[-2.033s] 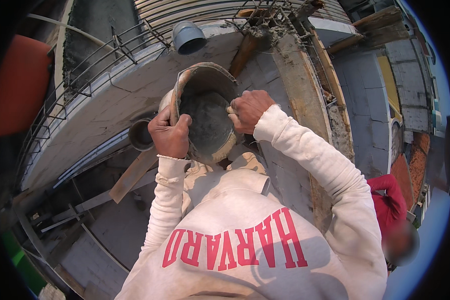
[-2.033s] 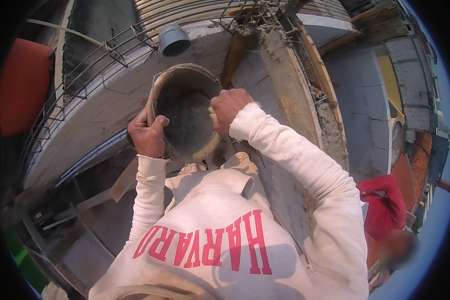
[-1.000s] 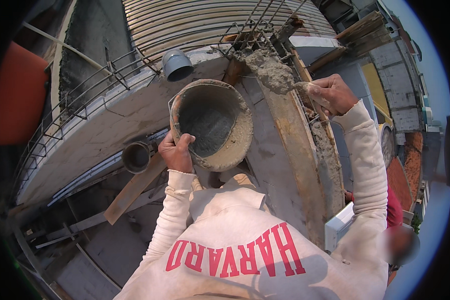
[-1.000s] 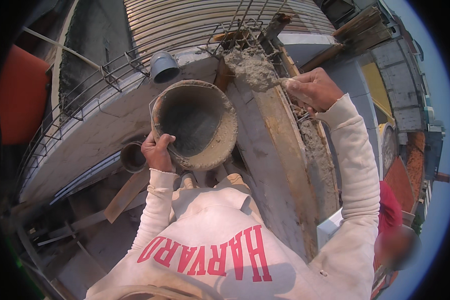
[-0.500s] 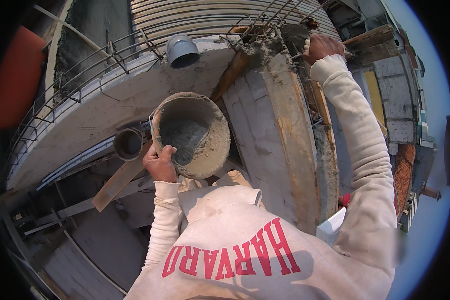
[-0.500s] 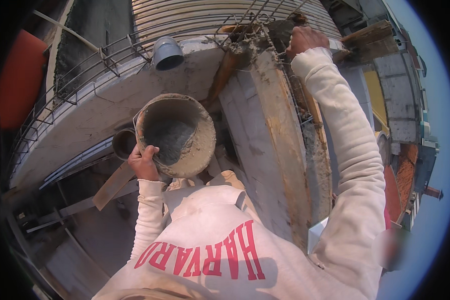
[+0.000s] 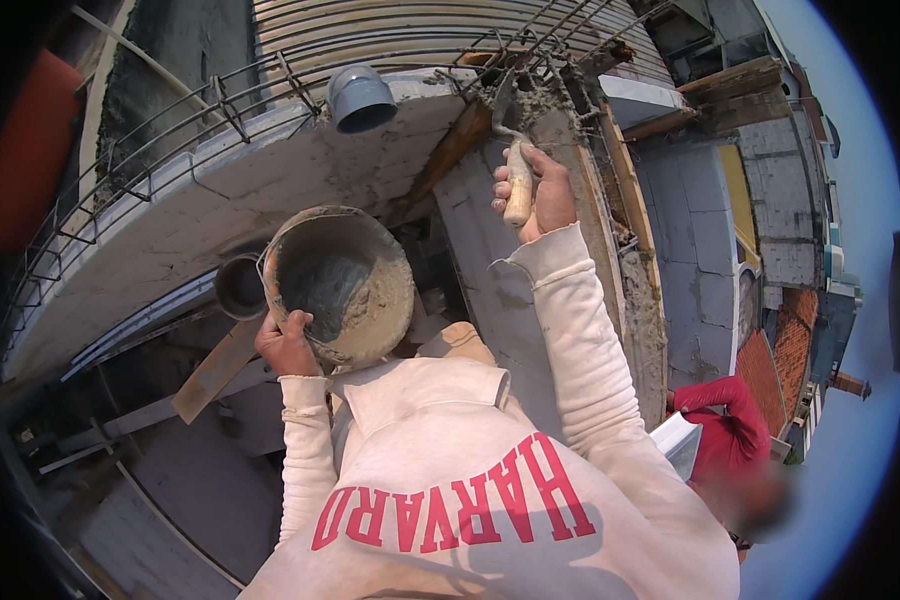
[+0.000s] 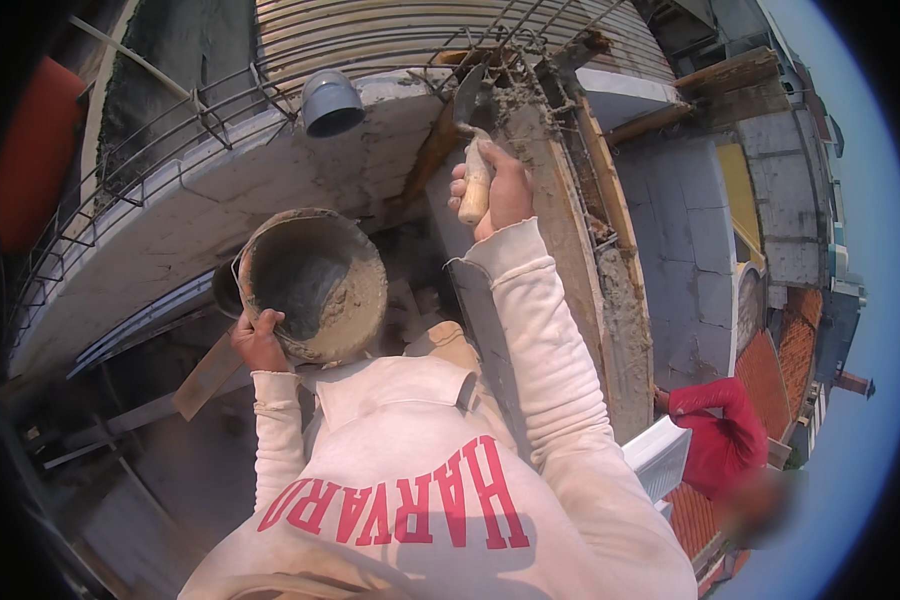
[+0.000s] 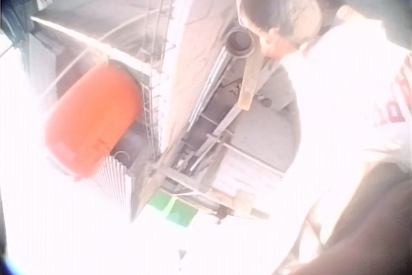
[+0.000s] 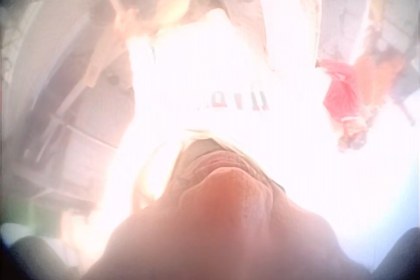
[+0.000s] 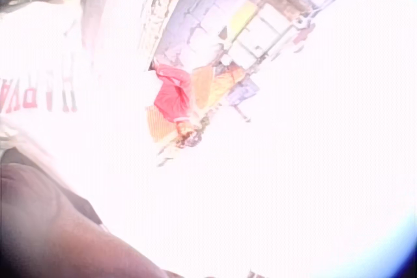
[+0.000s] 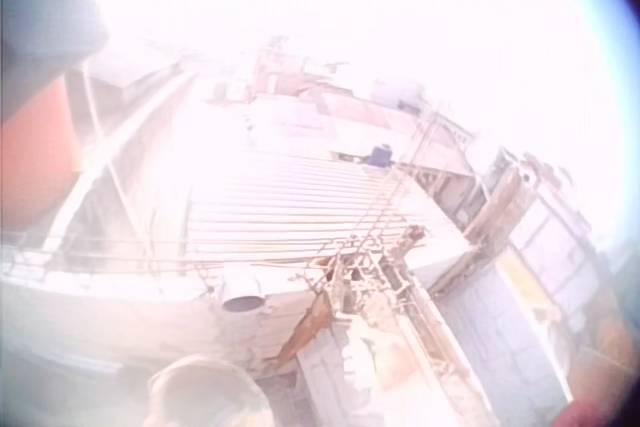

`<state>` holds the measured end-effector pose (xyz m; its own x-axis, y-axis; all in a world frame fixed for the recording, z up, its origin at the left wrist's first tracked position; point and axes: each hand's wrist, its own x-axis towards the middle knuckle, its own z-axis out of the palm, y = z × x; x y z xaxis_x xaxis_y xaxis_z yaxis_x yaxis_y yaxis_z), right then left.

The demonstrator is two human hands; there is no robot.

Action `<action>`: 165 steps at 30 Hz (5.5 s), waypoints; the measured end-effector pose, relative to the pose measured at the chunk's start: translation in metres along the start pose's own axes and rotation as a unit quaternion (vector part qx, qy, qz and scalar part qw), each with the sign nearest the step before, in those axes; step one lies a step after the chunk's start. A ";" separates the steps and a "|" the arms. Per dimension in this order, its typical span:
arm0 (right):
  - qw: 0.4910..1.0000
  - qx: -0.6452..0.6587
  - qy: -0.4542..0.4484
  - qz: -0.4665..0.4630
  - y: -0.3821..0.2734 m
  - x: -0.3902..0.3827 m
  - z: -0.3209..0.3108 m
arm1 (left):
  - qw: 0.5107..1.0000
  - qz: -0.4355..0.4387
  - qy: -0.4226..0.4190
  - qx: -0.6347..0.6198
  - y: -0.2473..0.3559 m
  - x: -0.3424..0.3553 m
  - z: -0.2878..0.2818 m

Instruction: The person scoops wet cement from a bowl with a trowel and applies it to a rebar-reinforced concrete edge on a rooftop. The person repeatedly transfers cement from the bowl to the structure, smoothing it along the edge.

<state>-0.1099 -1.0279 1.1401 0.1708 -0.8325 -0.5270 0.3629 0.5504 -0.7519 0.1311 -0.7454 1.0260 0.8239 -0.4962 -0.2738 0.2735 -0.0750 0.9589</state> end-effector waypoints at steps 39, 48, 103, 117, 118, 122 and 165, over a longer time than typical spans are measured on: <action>0.999 -0.029 -0.014 0.022 0.019 0.115 -0.045 | 0.993 0.016 0.104 0.048 0.010 -0.029 -0.094; 0.994 -0.091 0.056 -0.028 0.013 0.103 -0.046 | 0.995 0.018 0.070 0.073 0.006 -0.028 -0.085; 0.592 -0.734 0.005 -0.333 -0.117 0.011 -0.007 | 0.989 0.025 0.099 0.108 -0.028 -0.023 -0.107; 0.276 -0.859 -0.227 -0.366 0.117 -0.073 0.083 | 0.961 0.113 -0.109 0.226 0.086 0.009 0.012; 0.269 -0.848 -0.262 -0.374 0.113 -0.066 0.084 | 0.963 0.121 -0.123 0.208 0.095 0.009 0.023; 0.353 -0.835 -0.353 -0.231 0.057 -0.060 0.095 | 0.954 0.193 -0.163 0.161 0.120 0.015 0.040; 0.208 -0.908 -0.001 -0.363 -0.193 0.073 -0.050 | 0.994 0.046 0.035 0.089 0.011 -0.001 -0.019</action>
<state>-0.2135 -1.1917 1.2268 0.6766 -0.7362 -0.0148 -0.6502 -0.6068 0.4573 0.1428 -0.7295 1.0356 0.8759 -0.4462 -0.1837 0.1090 -0.1879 0.9761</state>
